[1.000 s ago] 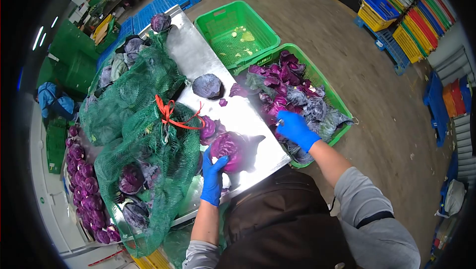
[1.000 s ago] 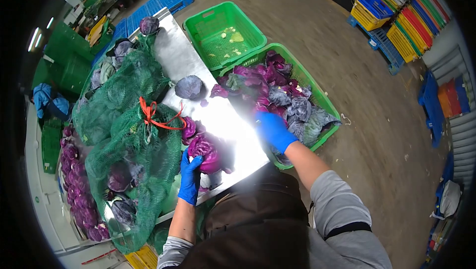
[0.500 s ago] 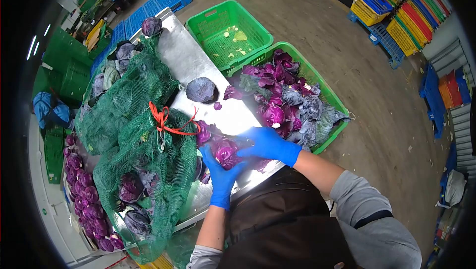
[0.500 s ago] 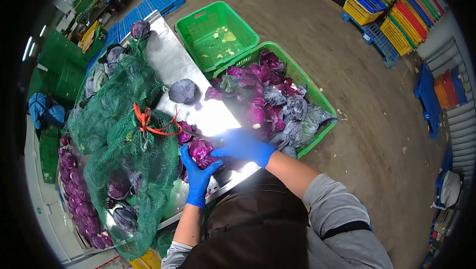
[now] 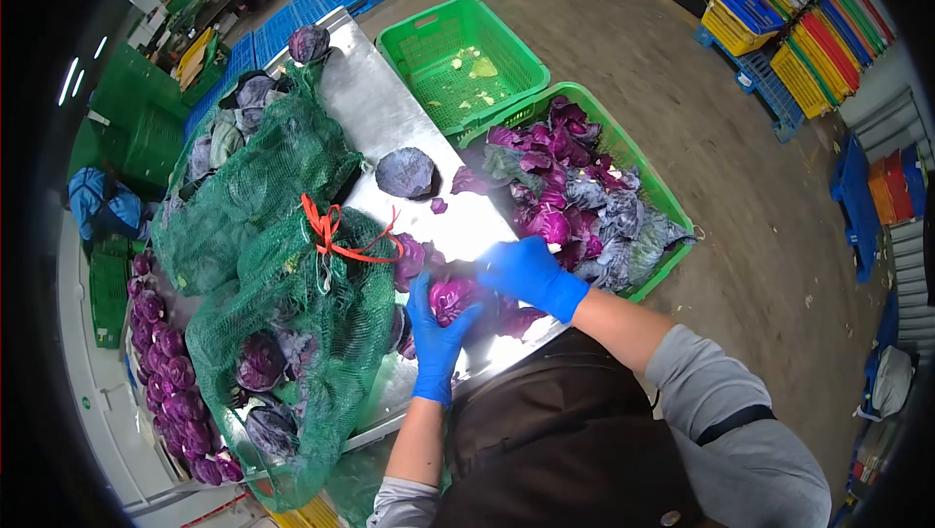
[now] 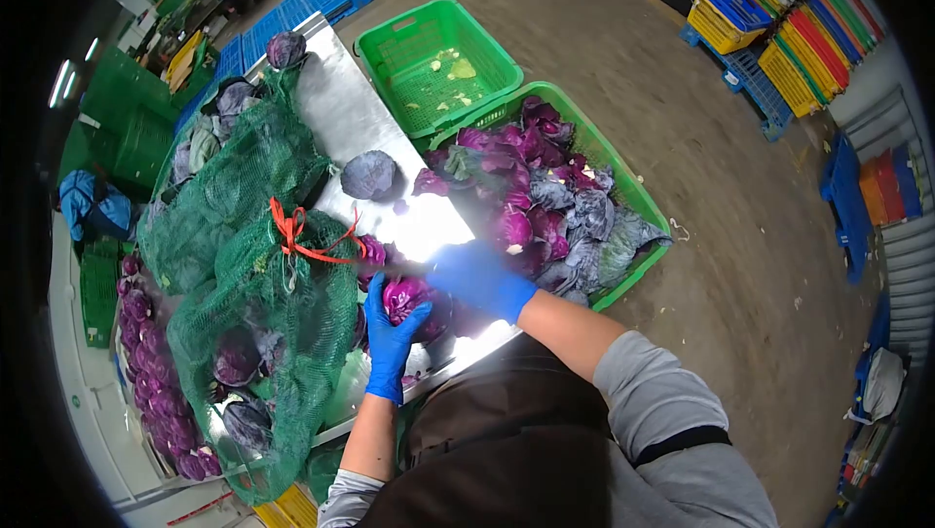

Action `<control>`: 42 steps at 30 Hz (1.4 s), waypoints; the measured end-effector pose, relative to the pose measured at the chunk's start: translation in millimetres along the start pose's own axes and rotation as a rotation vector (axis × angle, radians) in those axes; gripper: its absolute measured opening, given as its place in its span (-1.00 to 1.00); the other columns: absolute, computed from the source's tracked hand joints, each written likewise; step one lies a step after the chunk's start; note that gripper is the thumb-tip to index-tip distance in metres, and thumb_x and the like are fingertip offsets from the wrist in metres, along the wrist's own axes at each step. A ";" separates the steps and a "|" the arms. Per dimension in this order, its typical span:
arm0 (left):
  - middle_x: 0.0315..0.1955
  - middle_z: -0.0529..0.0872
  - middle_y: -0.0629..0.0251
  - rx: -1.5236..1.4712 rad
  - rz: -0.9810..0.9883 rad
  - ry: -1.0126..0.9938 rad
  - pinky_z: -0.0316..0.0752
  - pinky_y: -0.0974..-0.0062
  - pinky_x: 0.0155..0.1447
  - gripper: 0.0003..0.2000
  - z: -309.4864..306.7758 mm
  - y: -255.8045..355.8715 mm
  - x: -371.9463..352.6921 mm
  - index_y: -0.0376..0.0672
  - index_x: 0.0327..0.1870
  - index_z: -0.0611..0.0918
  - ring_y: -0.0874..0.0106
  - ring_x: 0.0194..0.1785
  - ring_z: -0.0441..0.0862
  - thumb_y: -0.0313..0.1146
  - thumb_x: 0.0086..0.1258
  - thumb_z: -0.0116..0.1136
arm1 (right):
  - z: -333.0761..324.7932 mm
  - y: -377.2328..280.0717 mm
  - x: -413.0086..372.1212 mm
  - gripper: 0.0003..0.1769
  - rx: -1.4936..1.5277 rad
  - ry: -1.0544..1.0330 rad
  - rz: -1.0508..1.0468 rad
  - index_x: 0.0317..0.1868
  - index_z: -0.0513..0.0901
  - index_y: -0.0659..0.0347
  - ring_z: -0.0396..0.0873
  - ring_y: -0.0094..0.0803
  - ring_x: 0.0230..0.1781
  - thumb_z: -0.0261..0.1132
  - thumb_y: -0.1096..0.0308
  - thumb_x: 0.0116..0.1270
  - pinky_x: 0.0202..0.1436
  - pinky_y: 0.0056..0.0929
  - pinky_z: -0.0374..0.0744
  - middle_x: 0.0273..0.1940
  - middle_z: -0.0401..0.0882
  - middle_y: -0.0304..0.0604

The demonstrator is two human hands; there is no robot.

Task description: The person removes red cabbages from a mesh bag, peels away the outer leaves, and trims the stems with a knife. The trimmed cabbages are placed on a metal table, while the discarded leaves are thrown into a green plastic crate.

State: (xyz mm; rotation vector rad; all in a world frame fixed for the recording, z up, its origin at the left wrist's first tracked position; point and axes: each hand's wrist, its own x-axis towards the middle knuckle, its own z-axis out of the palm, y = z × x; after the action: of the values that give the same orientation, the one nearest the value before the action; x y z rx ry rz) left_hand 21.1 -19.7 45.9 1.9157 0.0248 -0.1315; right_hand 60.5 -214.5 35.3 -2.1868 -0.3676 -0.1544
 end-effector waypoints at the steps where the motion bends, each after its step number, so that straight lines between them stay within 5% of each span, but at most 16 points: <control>1: 0.28 0.18 0.10 0.004 -0.032 -0.007 0.13 0.33 0.39 -0.01 -0.8 1.7 -1.8 -0.27 0.36 0.15 0.24 0.34 0.18 -0.26 -0.13 0.51 | -2.5 -0.3 1.0 -0.74 0.053 0.043 0.165 -0.28 0.67 0.11 0.61 -0.23 -0.52 0.29 0.15 0.08 -0.42 -0.37 0.57 -0.47 0.63 -0.11; 2: 0.28 0.18 0.10 0.005 -0.032 -0.003 0.13 0.33 0.39 -0.01 -0.8 -0.6 -4.1 -0.27 0.36 0.15 0.24 0.34 0.18 -0.26 -0.13 0.51 | -1.4 10.6 -0.5 -0.76 0.472 0.154 0.436 -0.35 0.64 0.16 0.61 -0.20 -0.52 0.28 0.18 0.07 -0.42 -0.31 0.56 -0.48 0.61 -0.05; 4: 0.32 0.13 0.08 -0.138 -0.017 0.053 0.10 0.33 0.41 0.04 0.5 -12.3 -7.2 -0.24 0.40 0.08 0.26 0.38 0.12 -0.28 -0.14 0.51 | -14.5 27.7 -10.5 -0.78 0.276 0.098 0.621 -0.37 0.64 0.19 0.63 -0.20 -0.48 0.29 0.21 0.08 -0.37 -0.30 0.56 -0.47 0.61 -0.03; 6: 0.31 0.16 0.08 -0.072 -0.002 0.060 0.16 0.35 0.39 0.04 -5.4 -19.7 -6.9 -0.20 0.41 0.04 0.26 0.35 0.19 -0.36 -0.12 0.49 | -20.7 46.4 -20.7 -0.72 -0.029 -0.047 0.637 -0.31 0.64 0.18 0.63 -0.22 -0.44 0.32 0.16 0.07 -0.34 -0.31 0.57 -0.45 0.62 -0.05; 8: 0.27 0.24 0.10 -0.437 -0.204 0.038 0.24 0.38 0.34 -0.01 -11.6 -11.8 -4.1 -0.19 0.41 0.05 0.29 0.27 0.31 -0.42 -0.07 0.45 | -28.7 31.4 -18.2 -0.66 -0.330 -0.191 0.640 -0.24 0.64 0.18 0.64 -0.23 -0.39 0.34 0.12 0.07 -0.31 -0.31 0.57 -0.43 0.63 -0.06; 10: 0.23 0.31 0.12 -0.473 -0.257 0.063 0.30 0.40 0.30 -0.07 -15.5 -9.9 -4.1 -0.20 0.40 0.09 0.31 0.22 0.37 -0.46 -0.03 0.40 | -33.3 -11.4 -11.9 -0.47 0.199 0.087 0.413 -0.06 0.60 0.16 0.65 -0.22 -0.31 0.39 -0.02 0.05 -0.24 -0.32 0.57 -0.31 0.65 -0.07; 12: 0.21 0.33 0.12 -0.524 -0.265 0.085 0.31 0.39 0.29 -0.12 -16.9 -13.3 -1.6 -0.20 0.38 0.13 0.31 0.20 0.38 -0.46 -0.01 0.39 | -14.3 -24.3 -12.7 -0.37 0.158 -0.128 0.364 0.06 0.53 0.15 0.64 -0.22 -0.22 0.38 -0.06 0.07 -0.15 -0.33 0.57 -0.19 0.63 -0.04; 18: 0.16 0.38 0.13 -0.606 -0.239 0.139 0.32 0.39 0.28 -0.20 -13.7 -22.4 -3.7 -0.19 0.33 0.22 0.31 0.18 0.40 -0.49 0.00 0.36 | 36.3 5.5 -22.6 -0.63 0.470 -0.190 0.399 -0.08 0.63 0.20 0.60 -0.41 -0.19 0.36 0.17 0.18 -0.10 -0.44 0.54 -0.14 0.64 -0.05; 24: 0.15 0.43 0.23 -0.716 -0.282 0.255 0.32 0.30 0.28 -0.31 -21.2 -45.1 2.4 -0.16 0.27 0.32 0.31 0.18 0.41 -0.36 0.06 0.35 | 26.6 41.6 -48.0 -0.78 0.119 0.022 0.331 -0.20 0.62 0.14 0.63 -0.19 -0.32 0.21 0.25 0.19 -0.24 -0.29 0.58 -0.25 0.65 -0.08; 26: 0.15 0.45 0.25 -1.159 -0.460 0.114 0.32 0.23 0.29 -0.39 -29.8 -38.0 -1.7 -0.12 0.22 0.37 0.29 0.19 0.43 -0.17 0.14 0.27 | 16.1 69.8 -43.3 -0.78 -0.023 0.148 0.441 -0.29 0.59 0.11 0.62 -0.04 -0.44 0.20 0.15 0.20 -0.40 -0.15 0.56 -0.41 0.63 0.05; 27: 0.20 0.44 0.22 -1.079 -0.409 0.084 0.34 0.06 0.27 -0.42 -29.4 -35.7 -3.9 -0.06 0.26 0.37 0.21 0.23 0.42 -0.01 0.24 0.09 | -1.9 73.4 -35.1 -0.77 -0.163 0.219 0.492 -0.29 0.59 0.08 0.61 0.00 -0.49 0.18 0.13 0.21 -0.43 -0.06 0.54 -0.47 0.60 0.09; 30: 0.19 0.45 0.24 -1.196 -0.441 0.044 0.29 0.08 0.31 -0.42 -27.8 -40.2 -4.5 -0.05 0.26 0.37 0.24 0.24 0.40 -0.05 0.21 0.12 | -47.0 37.5 -8.7 -0.51 -0.376 0.160 0.405 0.10 0.51 0.02 0.62 -0.09 -0.33 0.34 0.18 0.13 -0.34 -0.21 0.54 -0.35 0.62 -0.01; 32: 0.18 0.45 0.22 -1.125 -0.391 0.030 0.27 0.10 0.33 -0.41 -17.4 -28.4 -7.3 -0.06 0.26 0.36 0.23 0.25 0.40 -0.07 0.19 0.13 | -36.4 3.7 -0.9 -0.37 -0.133 0.231 0.061 0.21 0.42 0.02 0.62 -0.15 -0.31 0.37 0.11 0.11 -0.31 -0.27 0.55 -0.36 0.60 -0.01; 34: 0.18 0.45 0.21 -1.052 -0.335 0.014 0.25 0.12 0.35 -0.41 -9.6 -18.5 -5.7 -0.08 0.25 0.36 0.23 0.25 0.39 -0.10 0.18 0.14 | -40.5 -47.7 4.8 -0.47 0.047 -0.105 0.254 0.11 0.52 0.07 0.63 -0.22 -0.37 0.37 0.12 0.13 -0.31 -0.33 0.56 -0.40 0.61 -0.05; 38: 0.15 0.43 0.11 -0.966 -0.217 -0.034 0.26 0.18 0.35 -0.31 -8.1 -14.7 -3.1 -0.20 0.27 0.31 0.21 0.23 0.39 -0.17 0.07 0.22 | -29.2 -36.5 1.1 -0.64 0.248 -0.024 0.196 -0.10 0.63 0.14 0.62 -0.26 -0.42 0.36 0.15 0.14 -0.32 -0.37 0.56 -0.42 0.62 -0.05; 42: 0.20 0.43 0.14 -1.155 -0.279 -0.078 0.25 0.08 0.34 -0.34 -10.0 -24.3 -3.6 -0.14 0.27 0.33 0.17 0.25 0.38 0.03 0.20 0.11 | -54.1 3.5 -6.6 -0.79 0.575 0.151 0.341 -0.32 0.64 0.22 0.61 -0.28 -0.47 0.30 0.23 0.15 -0.33 -0.38 0.56 -0.44 0.63 -0.07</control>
State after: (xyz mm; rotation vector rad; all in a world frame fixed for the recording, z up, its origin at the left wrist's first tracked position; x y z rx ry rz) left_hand 16.3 -1.8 26.9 0.7445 0.2592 -0.3007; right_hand 56.6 -261.1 63.4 -1.6242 0.0515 -0.0176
